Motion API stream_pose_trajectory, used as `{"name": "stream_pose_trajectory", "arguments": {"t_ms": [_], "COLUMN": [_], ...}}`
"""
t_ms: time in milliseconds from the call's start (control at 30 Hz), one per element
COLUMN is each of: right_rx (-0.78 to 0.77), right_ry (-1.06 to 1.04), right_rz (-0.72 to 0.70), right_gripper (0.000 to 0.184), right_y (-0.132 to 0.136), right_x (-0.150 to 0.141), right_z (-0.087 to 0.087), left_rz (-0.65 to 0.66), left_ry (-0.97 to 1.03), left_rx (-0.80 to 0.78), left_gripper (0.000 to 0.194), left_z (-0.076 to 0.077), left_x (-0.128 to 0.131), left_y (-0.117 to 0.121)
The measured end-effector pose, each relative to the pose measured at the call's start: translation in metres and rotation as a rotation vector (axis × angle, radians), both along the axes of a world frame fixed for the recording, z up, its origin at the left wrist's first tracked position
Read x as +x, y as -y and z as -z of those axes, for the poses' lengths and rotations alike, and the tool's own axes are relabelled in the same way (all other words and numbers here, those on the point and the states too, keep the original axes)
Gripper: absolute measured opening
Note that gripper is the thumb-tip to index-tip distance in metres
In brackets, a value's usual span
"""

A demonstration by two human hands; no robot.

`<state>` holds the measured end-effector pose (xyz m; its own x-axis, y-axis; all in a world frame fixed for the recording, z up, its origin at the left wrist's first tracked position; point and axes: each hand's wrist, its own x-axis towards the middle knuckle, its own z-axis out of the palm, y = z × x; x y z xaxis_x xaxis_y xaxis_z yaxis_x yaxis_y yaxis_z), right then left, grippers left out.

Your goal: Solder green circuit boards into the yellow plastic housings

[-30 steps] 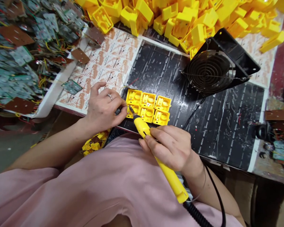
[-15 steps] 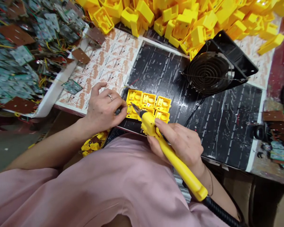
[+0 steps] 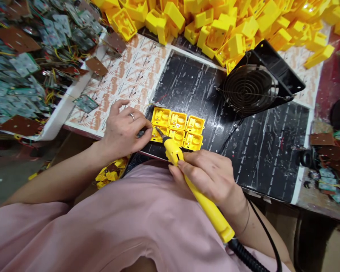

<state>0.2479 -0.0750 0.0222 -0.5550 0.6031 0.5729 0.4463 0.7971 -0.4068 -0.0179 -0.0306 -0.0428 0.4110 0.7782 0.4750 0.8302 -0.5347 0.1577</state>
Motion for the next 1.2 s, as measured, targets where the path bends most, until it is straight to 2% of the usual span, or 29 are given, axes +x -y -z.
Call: {"name": "stream_pose_trajectory", "arguments": {"t_ms": [133, 300, 433, 600, 633, 800, 1067, 1200], "right_rx": [0.001, 0.011, 0.04, 0.05, 0.052, 0.003, 0.044, 0.019], "right_ry": [0.003, -0.006, -0.051, -0.145, -0.125, 0.007, 0.047, 0.027], "right_rz": [0.037, 0.066, 0.11, 0.277, 0.267, 0.043, -0.028, 0.019], "right_gripper": [0.028, 0.029, 0.025, 0.041, 0.041, 0.05, 0.037, 0.053], "right_y": [-0.001, -0.001, -0.001, 0.004, 0.005, 0.008, 0.001, 0.002], "right_x": [0.007, 0.011, 0.011, 0.012, 0.013, 0.01, 0.002, 0.009], "right_z": [-0.004, 0.001, 0.007, 0.012, 0.012, 0.008, -0.001, -0.003], "left_rz": [0.009, 0.029, 0.017, -0.007, -0.009, -0.02, 0.0, -0.012], "left_ry": [0.014, -0.01, -0.023, -0.029, -0.032, -0.024, 0.008, 0.016], "left_rx": [0.018, 0.09, 0.014, -0.039, -0.029, -0.047, -0.06, -0.063], "left_gripper": [0.028, 0.03, 0.03, 0.027, 0.026, 0.022, 0.024, 0.028], "left_z": [0.0, 0.001, -0.001, -0.002, -0.002, -0.003, -0.003, -0.003], "left_x": [0.0, -0.001, -0.002, -0.001, 0.0, 0.001, 0.001, 0.002], "left_y": [0.0, 0.0, 0.0, 0.0, 0.0, 0.001, 0.0, 0.001]}}
